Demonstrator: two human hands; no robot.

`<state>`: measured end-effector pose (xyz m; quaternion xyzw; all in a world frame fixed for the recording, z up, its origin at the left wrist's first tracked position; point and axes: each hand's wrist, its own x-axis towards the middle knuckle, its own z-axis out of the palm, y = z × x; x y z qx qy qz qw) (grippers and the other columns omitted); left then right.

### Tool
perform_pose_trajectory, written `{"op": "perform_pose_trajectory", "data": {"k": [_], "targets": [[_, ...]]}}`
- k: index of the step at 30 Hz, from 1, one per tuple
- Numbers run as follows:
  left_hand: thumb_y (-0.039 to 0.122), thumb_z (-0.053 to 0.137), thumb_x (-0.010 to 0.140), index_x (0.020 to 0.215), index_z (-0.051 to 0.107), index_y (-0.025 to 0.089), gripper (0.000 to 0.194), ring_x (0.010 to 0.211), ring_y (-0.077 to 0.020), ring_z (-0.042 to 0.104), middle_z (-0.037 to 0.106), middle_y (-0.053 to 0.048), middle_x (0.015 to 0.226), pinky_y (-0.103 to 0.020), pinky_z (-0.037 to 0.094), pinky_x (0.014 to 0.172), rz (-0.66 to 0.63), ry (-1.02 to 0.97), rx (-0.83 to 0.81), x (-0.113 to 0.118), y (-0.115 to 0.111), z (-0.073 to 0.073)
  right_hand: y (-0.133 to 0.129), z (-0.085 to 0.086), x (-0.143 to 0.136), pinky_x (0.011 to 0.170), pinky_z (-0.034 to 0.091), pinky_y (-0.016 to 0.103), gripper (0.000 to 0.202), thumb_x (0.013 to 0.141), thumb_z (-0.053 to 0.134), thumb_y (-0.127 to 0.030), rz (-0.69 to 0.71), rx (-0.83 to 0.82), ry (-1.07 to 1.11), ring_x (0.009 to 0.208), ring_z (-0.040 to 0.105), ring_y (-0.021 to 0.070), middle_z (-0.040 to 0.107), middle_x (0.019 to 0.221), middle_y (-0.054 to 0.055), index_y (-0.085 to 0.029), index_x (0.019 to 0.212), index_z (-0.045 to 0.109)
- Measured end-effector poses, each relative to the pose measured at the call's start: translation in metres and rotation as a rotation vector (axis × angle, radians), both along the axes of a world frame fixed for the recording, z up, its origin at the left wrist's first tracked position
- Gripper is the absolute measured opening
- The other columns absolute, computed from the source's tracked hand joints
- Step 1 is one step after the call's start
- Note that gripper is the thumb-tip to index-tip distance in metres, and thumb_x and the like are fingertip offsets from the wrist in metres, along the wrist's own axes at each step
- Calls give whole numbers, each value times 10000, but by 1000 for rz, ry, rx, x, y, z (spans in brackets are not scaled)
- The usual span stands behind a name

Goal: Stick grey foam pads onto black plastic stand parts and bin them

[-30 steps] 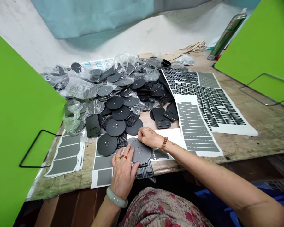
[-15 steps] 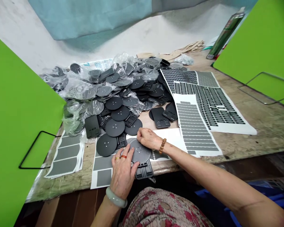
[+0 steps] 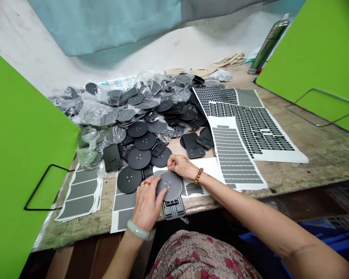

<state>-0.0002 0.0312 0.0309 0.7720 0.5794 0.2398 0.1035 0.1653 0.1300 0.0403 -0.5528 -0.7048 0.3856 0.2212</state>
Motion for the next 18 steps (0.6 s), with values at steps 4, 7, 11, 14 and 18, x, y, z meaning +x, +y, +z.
{"op": "perform_pose_trajectory", "data": {"k": [4,7,11,14,18], "targets": [[257,442,874,1142,557,142,313,888,-230,584,604,-124,996,-375,446,810,70,-60,-117,5,30,9,-4,-5,6,562,376,179,85,719,517,-78,-34,49,52,583,490,75,529,624,-39,-152,685,540],[252,493,835,1011,636,156,246,770,-218,584,615,-79,828,-344,442,738,68,-66,-175,8,49,12,-19,-1,20,504,395,172,67,787,482,-143,-70,15,137,542,532,72,538,648,-32,-161,730,511],[239,547,776,797,689,190,151,678,-189,560,600,-31,669,-299,409,671,47,-119,-253,8,64,14,-53,-2,38,386,389,156,74,807,498,-235,-78,-234,325,452,561,83,559,633,-41,-184,822,447],[247,581,732,679,685,191,130,642,-173,547,617,-23,635,-281,389,639,36,-200,-312,7,69,17,-72,-13,39,341,368,154,176,781,523,-249,-74,-346,440,344,490,79,547,520,-84,-201,901,403],[318,620,695,641,665,176,158,577,-148,526,609,-8,594,-254,376,565,50,-363,-391,2,66,25,-78,-21,32,321,303,141,195,739,528,-230,-156,-363,619,299,397,61,506,440,-114,-201,889,406]]}}
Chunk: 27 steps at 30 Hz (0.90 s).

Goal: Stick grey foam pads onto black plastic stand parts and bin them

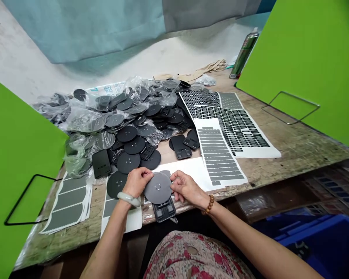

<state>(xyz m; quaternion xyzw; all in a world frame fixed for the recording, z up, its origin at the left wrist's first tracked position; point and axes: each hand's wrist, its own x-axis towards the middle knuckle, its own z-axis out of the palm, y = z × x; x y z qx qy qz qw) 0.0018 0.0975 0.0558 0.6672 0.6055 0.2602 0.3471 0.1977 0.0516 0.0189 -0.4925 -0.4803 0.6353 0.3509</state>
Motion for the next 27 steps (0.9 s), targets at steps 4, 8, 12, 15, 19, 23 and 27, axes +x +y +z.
{"op": "perform_pose_trajectory", "data": {"k": [4,8,12,15,19,23,27], "targets": [[447,629,686,675,611,163,284,434,-110,486,568,13,510,-219,352,434,31,-197,-124,-9,-21,9,10,17,-2,328,227,131,133,725,549,-218,-13,9,63,323,338,41,447,421,-112,-176,829,477],[444,729,599,651,572,146,340,378,-81,474,566,12,465,-189,372,392,171,-549,-286,-15,-50,14,25,44,2,362,252,148,115,764,539,-224,72,75,-32,358,366,46,453,444,-87,-153,854,552],[339,843,436,641,580,122,398,397,-55,486,572,35,501,-166,422,396,459,-909,-313,-13,-68,4,31,50,21,475,382,191,110,799,523,-246,-2,240,-223,498,503,76,539,638,-36,-163,862,558],[369,841,427,660,564,132,433,426,-54,517,582,45,514,-164,463,436,550,-965,-247,-3,-73,-11,21,41,42,570,415,235,104,826,489,-236,-95,368,-499,586,526,104,560,724,-6,-165,811,564],[365,835,447,675,556,134,428,452,-59,541,578,49,533,-180,500,472,617,-1015,-194,15,-75,-29,-6,23,57,663,405,270,105,826,468,-168,-102,475,-760,697,528,146,568,764,24,-166,780,562],[404,818,476,694,522,155,444,480,-58,556,538,78,551,-198,532,525,646,-1024,-147,29,-75,-37,-28,12,49,685,393,273,113,837,468,-161,-86,492,-903,717,517,153,555,830,41,-171,837,580],[429,790,524,707,483,171,441,486,-68,578,518,91,550,-220,547,558,607,-971,-152,31,-76,-41,-33,10,40,661,371,259,115,852,475,-185,-107,479,-998,732,524,155,549,856,37,-184,864,589]]}}
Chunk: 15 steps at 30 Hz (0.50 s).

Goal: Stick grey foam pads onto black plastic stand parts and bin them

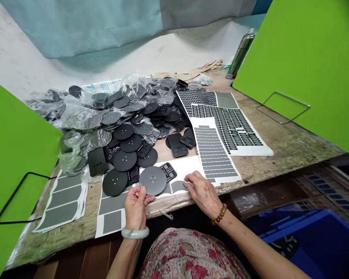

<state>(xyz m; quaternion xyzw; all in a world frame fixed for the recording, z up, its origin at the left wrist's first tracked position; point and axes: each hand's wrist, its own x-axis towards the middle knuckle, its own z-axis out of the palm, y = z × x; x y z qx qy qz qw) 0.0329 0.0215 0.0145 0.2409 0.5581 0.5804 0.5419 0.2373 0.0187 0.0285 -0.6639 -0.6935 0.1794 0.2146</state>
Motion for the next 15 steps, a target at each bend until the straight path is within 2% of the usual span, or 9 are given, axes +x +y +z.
{"op": "perform_pose_trajectory", "data": {"k": [4,6,8,10,11,13,15], "targets": [[421,752,605,837,450,195,443,444,-110,584,526,89,559,-222,492,442,-97,108,-21,-5,-5,-3,5,2,-3,647,351,246,122,846,473,-164,-16,-43,-10,727,525,145,547,830,25,-185,790,580],[400,711,676,941,430,213,429,415,-87,532,505,101,582,-200,442,426,-80,327,22,-8,-11,-2,8,4,-3,644,343,243,121,834,474,-145,-23,-74,-11,727,521,142,546,820,24,-180,769,571],[362,661,745,1011,430,223,378,468,-76,510,486,94,615,-201,445,501,-13,615,124,-8,-18,3,9,5,-3,644,339,241,123,827,470,-132,-17,-98,-18,731,518,142,544,809,24,-176,759,562],[320,613,796,1021,473,218,284,551,-92,525,500,64,651,-213,456,572,-28,827,251,-5,-26,9,10,5,-4,648,336,244,102,826,476,-135,-19,-105,-35,739,517,146,546,828,27,-175,788,562],[300,583,820,1008,503,213,222,591,-105,541,530,39,685,-224,464,593,-104,897,317,-2,-29,12,10,5,-5,650,335,247,88,825,483,-141,-24,-103,-48,747,517,149,547,846,29,-175,813,563],[253,516,864,994,554,205,144,722,-143,594,606,-23,808,-264,495,678,-345,1013,456,6,-35,16,9,6,-7,659,335,252,82,827,489,-145,-33,-100,-73,767,520,156,549,872,33,-176,844,563],[206,474,882,1050,570,198,194,938,-191,602,639,-81,1006,-329,493,832,-564,1112,583,16,-37,16,9,8,-8,668,339,252,97,832,475,-132,-23,-111,-85,772,522,156,551,868,35,-175,832,562]]}}
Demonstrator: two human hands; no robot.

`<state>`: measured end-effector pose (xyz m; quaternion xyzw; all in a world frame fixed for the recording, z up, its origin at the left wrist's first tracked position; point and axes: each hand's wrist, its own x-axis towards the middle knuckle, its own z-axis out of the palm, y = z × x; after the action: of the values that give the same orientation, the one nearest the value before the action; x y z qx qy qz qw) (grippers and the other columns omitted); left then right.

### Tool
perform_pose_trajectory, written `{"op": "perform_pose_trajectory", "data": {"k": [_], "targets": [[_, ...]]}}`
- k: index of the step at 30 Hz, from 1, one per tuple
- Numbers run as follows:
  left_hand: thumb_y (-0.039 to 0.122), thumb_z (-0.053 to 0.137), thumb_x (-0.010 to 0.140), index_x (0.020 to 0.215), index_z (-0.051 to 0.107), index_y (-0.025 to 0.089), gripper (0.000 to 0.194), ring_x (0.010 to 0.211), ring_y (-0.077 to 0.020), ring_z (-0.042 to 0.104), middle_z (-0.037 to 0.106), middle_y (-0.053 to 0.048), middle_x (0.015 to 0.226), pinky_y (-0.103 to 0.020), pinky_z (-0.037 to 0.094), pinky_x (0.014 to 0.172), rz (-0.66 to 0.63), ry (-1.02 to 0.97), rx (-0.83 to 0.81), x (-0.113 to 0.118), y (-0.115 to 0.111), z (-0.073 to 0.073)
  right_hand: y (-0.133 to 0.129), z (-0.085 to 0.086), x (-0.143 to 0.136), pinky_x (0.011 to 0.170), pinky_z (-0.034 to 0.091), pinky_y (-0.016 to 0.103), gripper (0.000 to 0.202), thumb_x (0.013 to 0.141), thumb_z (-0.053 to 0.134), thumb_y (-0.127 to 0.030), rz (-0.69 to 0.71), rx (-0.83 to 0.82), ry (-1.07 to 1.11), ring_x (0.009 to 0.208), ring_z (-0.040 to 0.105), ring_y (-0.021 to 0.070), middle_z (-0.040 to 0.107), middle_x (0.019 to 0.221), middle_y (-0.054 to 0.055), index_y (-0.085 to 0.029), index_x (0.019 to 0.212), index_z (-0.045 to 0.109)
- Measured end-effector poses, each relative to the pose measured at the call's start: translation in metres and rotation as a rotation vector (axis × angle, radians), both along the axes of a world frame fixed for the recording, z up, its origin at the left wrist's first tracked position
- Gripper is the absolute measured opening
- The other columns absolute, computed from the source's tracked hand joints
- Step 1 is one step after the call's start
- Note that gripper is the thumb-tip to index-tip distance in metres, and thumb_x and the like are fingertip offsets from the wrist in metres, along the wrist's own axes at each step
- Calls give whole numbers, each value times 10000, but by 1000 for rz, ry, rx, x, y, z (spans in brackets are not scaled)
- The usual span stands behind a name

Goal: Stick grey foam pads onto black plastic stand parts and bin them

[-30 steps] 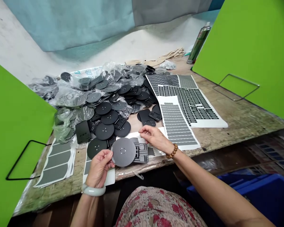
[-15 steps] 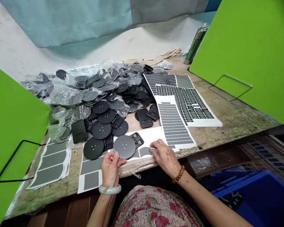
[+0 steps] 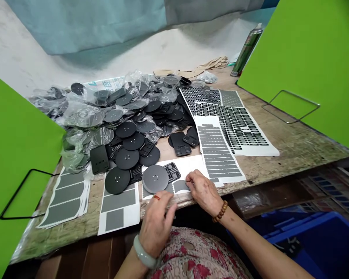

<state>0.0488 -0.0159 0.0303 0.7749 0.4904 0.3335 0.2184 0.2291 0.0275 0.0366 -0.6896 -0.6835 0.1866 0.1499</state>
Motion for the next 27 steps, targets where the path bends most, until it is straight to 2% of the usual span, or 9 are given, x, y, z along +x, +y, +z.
{"op": "perform_pose_trajectory", "data": {"k": [3,6,9,16,23,27], "targets": [[165,495,859,1196,519,187,339,1144,-253,519,576,-117,1237,-432,446,950,-139,183,22,13,0,-7,2,4,-1,675,351,244,128,837,451,-109,27,-41,7,749,523,148,549,839,36,-170,790,553],[139,548,815,1253,481,178,445,1178,-295,484,532,-111,1313,-490,432,957,-147,339,-21,21,2,-14,4,5,1,693,363,243,105,832,463,-105,32,-56,18,755,528,148,547,855,41,-164,816,548],[145,557,811,1269,469,161,467,1166,-307,481,514,-104,1342,-506,415,967,-151,429,-45,24,4,-14,4,3,2,723,369,248,82,826,484,-110,29,-34,21,790,533,156,544,882,46,-160,855,542],[173,604,793,1287,456,163,516,1164,-309,472,512,-83,1351,-492,405,976,-145,492,-16,27,4,-14,8,6,-2,715,371,248,120,835,450,-103,33,-74,16,753,531,151,546,825,41,-168,772,529],[181,639,773,1295,448,171,556,1161,-317,482,514,-80,1353,-510,407,973,-142,507,-8,28,3,-14,5,1,0,713,374,261,67,830,478,-122,35,-35,-2,783,530,167,546,878,53,-162,851,526],[181,656,757,1285,461,161,564,1165,-329,488,491,-95,1377,-514,413,966,-142,529,-28,30,4,-12,6,2,-1,718,380,266,96,833,447,-108,46,-60,-1,773,530,166,545,862,54,-166,802,518]]}}
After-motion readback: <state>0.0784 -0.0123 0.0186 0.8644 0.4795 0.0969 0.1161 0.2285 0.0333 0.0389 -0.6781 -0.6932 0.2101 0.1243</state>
